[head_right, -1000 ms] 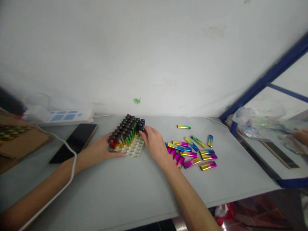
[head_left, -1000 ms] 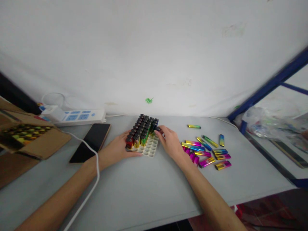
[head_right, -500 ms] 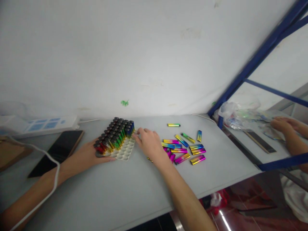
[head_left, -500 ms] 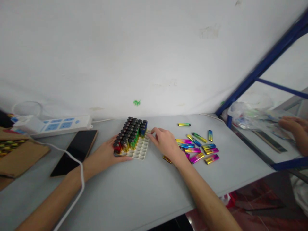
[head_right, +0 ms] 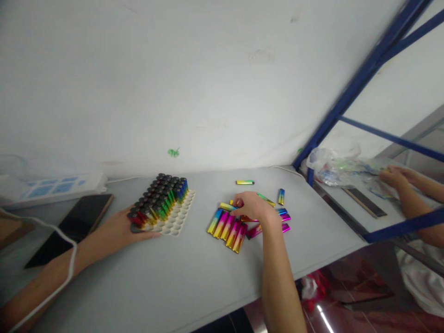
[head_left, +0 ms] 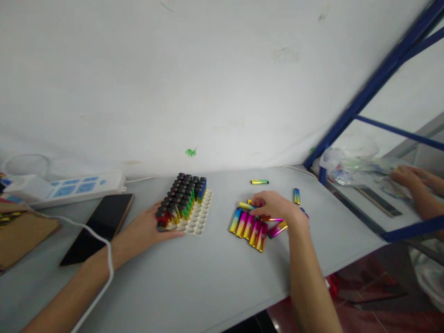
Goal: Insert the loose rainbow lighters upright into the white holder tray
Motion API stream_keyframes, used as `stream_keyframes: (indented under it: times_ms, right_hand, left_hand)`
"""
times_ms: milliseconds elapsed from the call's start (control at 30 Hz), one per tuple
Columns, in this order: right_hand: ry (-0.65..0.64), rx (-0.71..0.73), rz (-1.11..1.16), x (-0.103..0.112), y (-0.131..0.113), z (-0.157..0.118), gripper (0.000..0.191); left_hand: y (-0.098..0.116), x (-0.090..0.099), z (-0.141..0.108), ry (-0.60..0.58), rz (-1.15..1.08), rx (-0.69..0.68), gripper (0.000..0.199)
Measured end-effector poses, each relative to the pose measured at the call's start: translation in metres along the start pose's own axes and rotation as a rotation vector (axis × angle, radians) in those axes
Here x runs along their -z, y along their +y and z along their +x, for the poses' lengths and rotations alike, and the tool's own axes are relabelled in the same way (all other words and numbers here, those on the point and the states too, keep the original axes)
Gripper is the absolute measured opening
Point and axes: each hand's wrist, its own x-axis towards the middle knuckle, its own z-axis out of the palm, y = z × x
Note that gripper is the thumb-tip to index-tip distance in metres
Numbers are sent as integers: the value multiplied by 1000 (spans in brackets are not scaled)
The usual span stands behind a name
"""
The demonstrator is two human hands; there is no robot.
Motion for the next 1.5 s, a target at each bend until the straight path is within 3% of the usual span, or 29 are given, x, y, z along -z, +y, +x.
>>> stream_keyframes:
  times_ms: [133, 233, 400, 600, 767, 833, 933, 1133, 1367, 1500]
  right_hand:
    - [100, 95, -45, -6, -12, 8, 12]
    - [217, 142, 54, -9, -23, 10, 15]
    - [285, 257, 246, -22, -46, 21, 25]
    - [250, 268, 738, -46, -74, 32, 47]
    - [90, 214, 1078, -61, -97, 31, 49]
    - [87, 204, 1118, -67, -102, 33, 50]
    - [174, 174, 1050, -76, -103, 38, 54]
    - [513, 93, 633, -90, -97, 39, 59]
    - [553, 64, 473, -90, -107, 34, 43]
    - [525, 65, 467, -91, -109, 34, 37]
  left_hand:
    - [-9, -5, 1, 28, -2, -26, 75]
    - [-11, -7, 1, 33, -5, -38, 74]
    - [-2, -2, 0, 23, -40, -43, 75]
    - [3, 0, 0, 18, -66, -34, 79]
    - [5, 0, 2, 20, -87, -26, 80]
    - [7, 2, 1, 17, -84, -26, 79]
    - [10, 4, 1, 23, -92, -13, 81]
    - [7, 1, 0, 12, -115, -25, 78]
    - [6, 1, -1, -14, -93, -64, 73]
    - [11, 4, -1, 4, -116, -46, 82]
